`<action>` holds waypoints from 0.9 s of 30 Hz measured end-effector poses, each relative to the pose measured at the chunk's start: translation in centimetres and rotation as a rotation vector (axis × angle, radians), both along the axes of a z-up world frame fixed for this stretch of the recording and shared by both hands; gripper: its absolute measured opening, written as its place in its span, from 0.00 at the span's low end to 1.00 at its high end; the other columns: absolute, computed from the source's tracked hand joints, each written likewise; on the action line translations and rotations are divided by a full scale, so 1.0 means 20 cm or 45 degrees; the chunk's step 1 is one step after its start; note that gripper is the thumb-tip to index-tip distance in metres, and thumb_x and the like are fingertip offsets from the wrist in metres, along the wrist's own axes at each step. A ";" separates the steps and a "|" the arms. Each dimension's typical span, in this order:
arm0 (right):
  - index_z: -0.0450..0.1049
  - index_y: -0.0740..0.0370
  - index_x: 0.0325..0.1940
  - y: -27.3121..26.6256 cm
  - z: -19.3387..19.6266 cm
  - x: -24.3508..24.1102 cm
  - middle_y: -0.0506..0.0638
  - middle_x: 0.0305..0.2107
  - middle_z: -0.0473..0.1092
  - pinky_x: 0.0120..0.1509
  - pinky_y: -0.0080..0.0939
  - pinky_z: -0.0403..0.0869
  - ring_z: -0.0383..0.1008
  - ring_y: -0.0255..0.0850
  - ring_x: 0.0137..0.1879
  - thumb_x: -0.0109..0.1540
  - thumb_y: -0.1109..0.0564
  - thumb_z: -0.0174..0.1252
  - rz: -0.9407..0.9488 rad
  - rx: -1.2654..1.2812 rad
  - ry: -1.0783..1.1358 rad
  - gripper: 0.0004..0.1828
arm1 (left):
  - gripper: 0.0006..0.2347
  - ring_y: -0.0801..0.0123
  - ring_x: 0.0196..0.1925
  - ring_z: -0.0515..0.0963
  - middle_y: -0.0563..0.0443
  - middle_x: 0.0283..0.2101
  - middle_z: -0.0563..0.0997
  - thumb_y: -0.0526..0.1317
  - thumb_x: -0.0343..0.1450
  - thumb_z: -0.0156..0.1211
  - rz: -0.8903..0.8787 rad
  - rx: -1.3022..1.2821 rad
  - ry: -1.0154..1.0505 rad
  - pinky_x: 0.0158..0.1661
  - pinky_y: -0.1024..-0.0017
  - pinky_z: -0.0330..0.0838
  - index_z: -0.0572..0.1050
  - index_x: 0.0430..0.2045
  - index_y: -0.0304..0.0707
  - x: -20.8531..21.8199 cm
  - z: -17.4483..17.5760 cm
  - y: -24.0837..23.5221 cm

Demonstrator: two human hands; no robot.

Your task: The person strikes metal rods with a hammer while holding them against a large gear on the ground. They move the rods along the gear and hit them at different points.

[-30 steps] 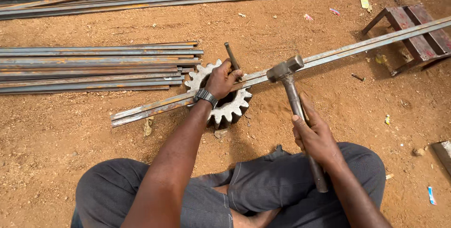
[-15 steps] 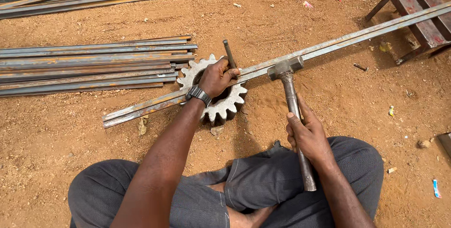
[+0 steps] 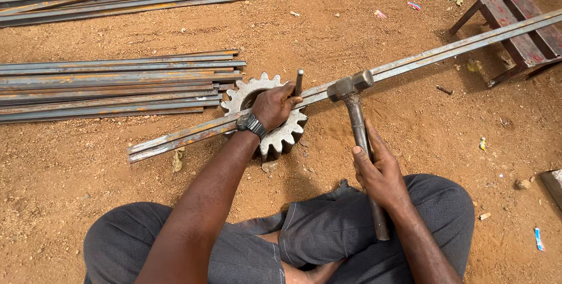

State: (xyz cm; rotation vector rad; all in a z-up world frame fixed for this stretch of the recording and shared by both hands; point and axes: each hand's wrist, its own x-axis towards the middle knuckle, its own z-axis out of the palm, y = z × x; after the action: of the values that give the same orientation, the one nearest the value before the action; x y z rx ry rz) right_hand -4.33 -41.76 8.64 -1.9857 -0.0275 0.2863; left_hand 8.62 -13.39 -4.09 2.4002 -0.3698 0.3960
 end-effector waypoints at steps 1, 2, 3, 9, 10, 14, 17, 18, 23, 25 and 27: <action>0.45 0.50 0.81 0.00 0.00 -0.01 0.45 0.20 0.67 0.19 0.34 0.72 0.67 0.30 0.20 0.68 0.54 0.52 0.031 -0.025 -0.127 0.39 | 0.14 0.71 0.27 0.80 0.55 0.30 0.82 0.52 0.77 0.53 -0.009 0.055 0.119 0.27 0.67 0.75 0.74 0.53 0.52 0.00 0.00 0.00; 0.44 0.50 0.81 0.00 0.01 -0.02 0.45 0.21 0.68 0.20 0.34 0.74 0.69 0.30 0.21 0.68 0.55 0.52 0.063 -0.051 -0.253 0.39 | 0.12 0.71 0.27 0.79 0.56 0.29 0.81 0.52 0.77 0.52 -0.010 0.079 0.122 0.27 0.68 0.75 0.74 0.50 0.53 -0.01 0.01 0.00; 0.44 0.51 0.81 -0.01 0.04 -0.03 0.45 0.22 0.70 0.21 0.34 0.75 0.70 0.30 0.22 0.68 0.56 0.52 0.095 -0.078 -0.380 0.40 | 0.11 0.71 0.27 0.78 0.57 0.28 0.80 0.52 0.78 0.52 -0.010 0.103 0.125 0.28 0.68 0.74 0.74 0.48 0.54 -0.03 0.02 -0.01; 0.34 0.37 0.84 -0.01 0.37 -0.08 0.45 0.27 0.69 0.30 0.33 0.72 0.68 0.30 0.24 0.76 0.59 0.48 0.196 0.284 -1.356 0.40 | 0.09 0.70 0.24 0.76 0.58 0.26 0.78 0.48 0.77 0.49 -0.023 0.096 0.092 0.25 0.67 0.73 0.72 0.47 0.54 -0.04 0.07 0.00; 0.32 0.35 0.84 0.01 0.44 -0.09 0.45 0.27 0.69 0.30 0.34 0.72 0.68 0.31 0.25 0.77 0.59 0.47 0.190 0.284 -1.362 0.40 | 0.08 0.69 0.25 0.76 0.58 0.26 0.78 0.49 0.78 0.50 -0.038 0.102 0.099 0.25 0.67 0.73 0.72 0.44 0.53 -0.04 0.07 0.00; 0.30 0.42 0.80 0.13 0.61 -0.03 0.48 0.20 0.67 0.22 0.37 0.71 0.66 0.33 0.19 0.70 0.58 0.50 0.284 -0.099 -1.001 0.43 | 0.09 0.69 0.25 0.77 0.57 0.28 0.79 0.50 0.76 0.51 -0.044 0.055 -0.026 0.24 0.66 0.72 0.72 0.46 0.52 -0.05 0.09 0.00; 0.37 0.37 0.82 0.24 0.58 0.08 0.49 0.19 0.68 0.33 0.35 0.70 0.68 0.31 0.26 0.69 0.48 0.55 0.490 -0.981 -0.319 0.44 | 0.11 0.67 0.25 0.78 0.53 0.30 0.81 0.50 0.76 0.51 0.011 0.087 0.050 0.25 0.65 0.72 0.72 0.49 0.53 -0.05 0.13 -0.01; 0.38 0.37 0.82 0.24 0.53 0.09 0.48 0.19 0.67 0.29 0.36 0.70 0.66 0.33 0.23 0.67 0.49 0.53 0.388 -0.756 -0.168 0.43 | 0.10 0.67 0.26 0.78 0.52 0.30 0.82 0.51 0.78 0.50 0.029 0.138 0.187 0.27 0.65 0.72 0.73 0.47 0.53 -0.05 0.14 -0.02; 0.43 0.36 0.81 0.08 0.24 -0.04 0.47 0.17 0.61 0.18 0.36 0.63 0.61 0.36 0.18 0.66 0.51 0.48 -0.084 0.118 0.355 0.40 | 0.10 0.70 0.27 0.80 0.54 0.41 0.82 0.50 0.75 0.52 -0.013 -0.346 0.244 0.29 0.66 0.76 0.74 0.45 0.51 -0.01 0.06 -0.04; 0.45 0.37 0.82 0.03 0.12 -0.05 0.47 0.17 0.61 0.18 0.36 0.63 0.60 0.35 0.18 0.66 0.52 0.47 -0.189 0.237 0.371 0.39 | 0.09 0.73 0.31 0.82 0.53 0.33 0.84 0.47 0.75 0.52 -0.017 -0.594 0.269 0.33 0.68 0.77 0.72 0.42 0.45 0.04 0.04 0.05; 0.46 0.38 0.81 -0.06 0.01 -0.03 0.47 0.18 0.61 0.18 0.34 0.63 0.60 0.34 0.18 0.67 0.52 0.46 -0.285 0.395 0.419 0.38 | 0.08 0.70 0.34 0.81 0.50 0.34 0.82 0.44 0.76 0.50 0.101 -0.874 0.160 0.35 0.68 0.77 0.69 0.42 0.41 0.07 0.02 0.07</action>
State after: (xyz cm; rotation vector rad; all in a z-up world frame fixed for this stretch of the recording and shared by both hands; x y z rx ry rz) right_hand -4.99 -42.96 8.88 -1.5981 0.3397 0.4319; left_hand 9.97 -12.04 -3.60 1.7568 -0.0592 0.3362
